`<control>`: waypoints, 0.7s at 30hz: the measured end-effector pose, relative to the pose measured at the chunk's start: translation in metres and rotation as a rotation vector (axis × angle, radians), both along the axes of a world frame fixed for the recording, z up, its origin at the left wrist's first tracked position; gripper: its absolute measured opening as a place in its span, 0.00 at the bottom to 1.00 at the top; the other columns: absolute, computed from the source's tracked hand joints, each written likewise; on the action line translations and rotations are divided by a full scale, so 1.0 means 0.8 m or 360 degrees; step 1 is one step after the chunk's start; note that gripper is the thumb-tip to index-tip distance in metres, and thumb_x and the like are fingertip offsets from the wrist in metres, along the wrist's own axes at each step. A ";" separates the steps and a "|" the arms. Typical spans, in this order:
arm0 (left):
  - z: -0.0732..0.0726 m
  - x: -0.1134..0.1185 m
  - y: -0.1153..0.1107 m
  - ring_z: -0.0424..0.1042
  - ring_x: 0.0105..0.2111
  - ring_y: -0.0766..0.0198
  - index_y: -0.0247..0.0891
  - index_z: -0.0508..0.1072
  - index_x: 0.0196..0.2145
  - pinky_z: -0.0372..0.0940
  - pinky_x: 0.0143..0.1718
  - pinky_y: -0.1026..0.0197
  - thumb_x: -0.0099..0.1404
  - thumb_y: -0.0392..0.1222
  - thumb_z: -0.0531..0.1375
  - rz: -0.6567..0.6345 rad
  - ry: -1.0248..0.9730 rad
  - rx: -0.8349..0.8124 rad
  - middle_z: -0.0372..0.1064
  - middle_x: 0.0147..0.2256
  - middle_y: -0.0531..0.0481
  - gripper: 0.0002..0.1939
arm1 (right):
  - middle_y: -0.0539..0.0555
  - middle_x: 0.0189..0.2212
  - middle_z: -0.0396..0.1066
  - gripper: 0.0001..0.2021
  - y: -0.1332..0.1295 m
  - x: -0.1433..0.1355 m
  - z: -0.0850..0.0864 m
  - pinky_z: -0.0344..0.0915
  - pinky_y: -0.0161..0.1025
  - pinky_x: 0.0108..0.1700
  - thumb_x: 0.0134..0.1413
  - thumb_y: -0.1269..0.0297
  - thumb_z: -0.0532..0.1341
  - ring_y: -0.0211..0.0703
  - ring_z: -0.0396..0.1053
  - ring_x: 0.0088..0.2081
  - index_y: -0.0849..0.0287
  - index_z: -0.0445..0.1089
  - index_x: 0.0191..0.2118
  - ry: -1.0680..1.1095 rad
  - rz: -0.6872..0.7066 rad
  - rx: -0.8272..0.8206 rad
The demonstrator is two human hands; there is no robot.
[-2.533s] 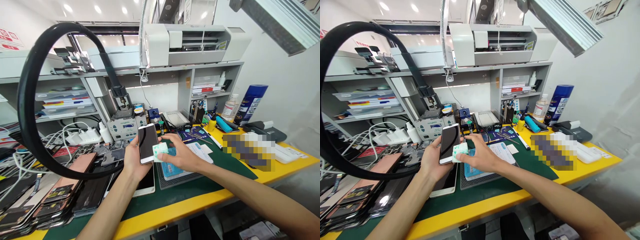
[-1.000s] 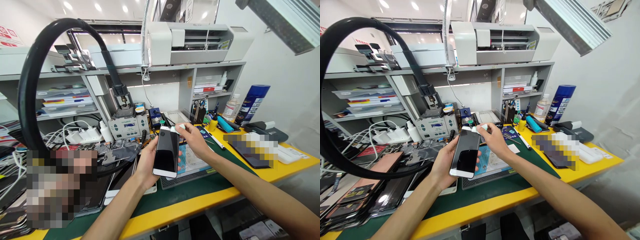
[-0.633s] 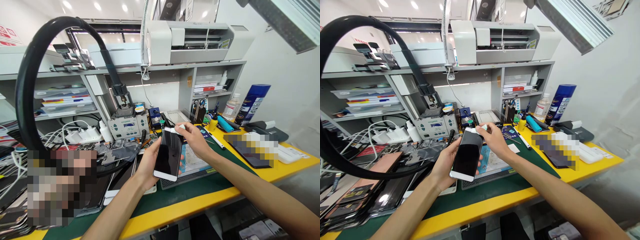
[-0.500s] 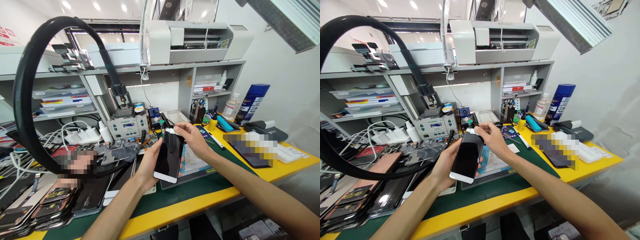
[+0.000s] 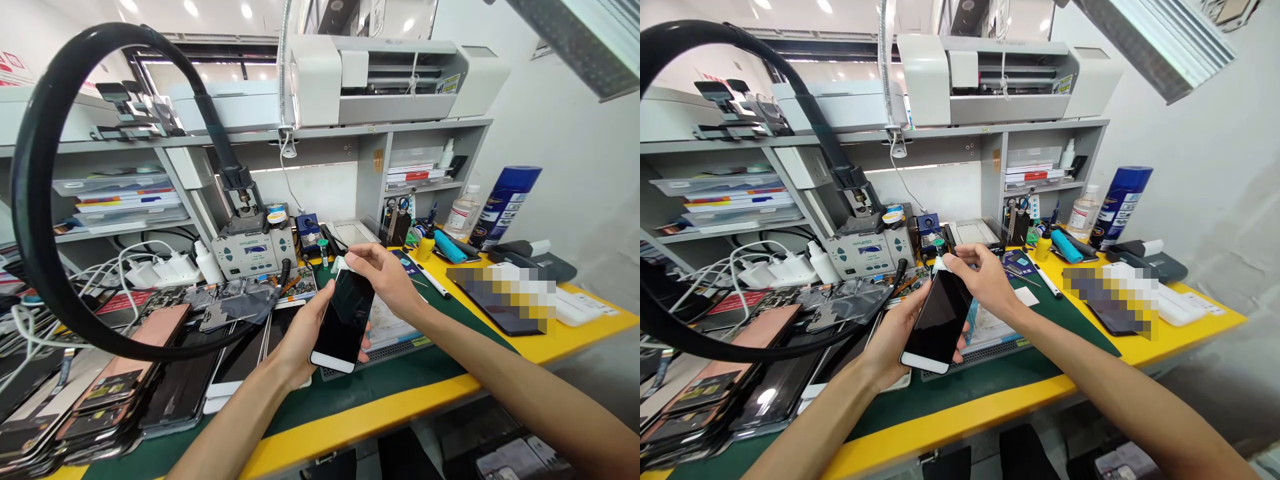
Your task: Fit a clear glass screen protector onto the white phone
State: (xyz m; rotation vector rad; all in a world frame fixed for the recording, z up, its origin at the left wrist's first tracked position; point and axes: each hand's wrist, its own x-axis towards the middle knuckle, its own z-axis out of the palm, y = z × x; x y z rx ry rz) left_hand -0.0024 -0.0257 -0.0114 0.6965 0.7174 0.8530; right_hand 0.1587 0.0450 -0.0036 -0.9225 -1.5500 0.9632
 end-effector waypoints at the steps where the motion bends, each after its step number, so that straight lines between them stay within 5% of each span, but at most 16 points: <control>1: 0.000 0.000 0.000 0.78 0.28 0.54 0.33 0.75 0.49 0.73 0.32 0.54 0.72 0.60 0.51 -0.0006 0.0013 0.0006 0.77 0.35 0.39 0.27 | 0.60 0.48 0.75 0.23 -0.001 0.000 0.001 0.67 0.46 0.51 0.55 0.46 0.66 0.52 0.72 0.50 0.59 0.71 0.48 -0.0010 -0.0007 0.0009; 12: -0.003 0.001 -0.001 0.75 0.25 0.59 0.30 0.77 0.38 0.71 0.31 0.58 0.72 0.63 0.48 -0.0064 0.0044 0.0067 0.74 0.33 0.41 0.31 | 0.61 0.51 0.72 0.24 -0.002 -0.001 -0.003 0.68 0.47 0.53 0.54 0.45 0.67 0.53 0.70 0.54 0.58 0.69 0.49 -0.0088 -0.0064 0.0157; 21: 0.004 0.001 -0.004 0.78 0.28 0.56 0.38 0.72 0.55 0.71 0.31 0.57 0.71 0.65 0.48 0.0040 -0.0077 0.0044 0.77 0.36 0.42 0.31 | 0.63 0.57 0.66 0.33 -0.009 -0.006 -0.005 0.65 0.51 0.58 0.52 0.44 0.68 0.55 0.65 0.59 0.57 0.62 0.58 -0.0229 -0.0164 0.0184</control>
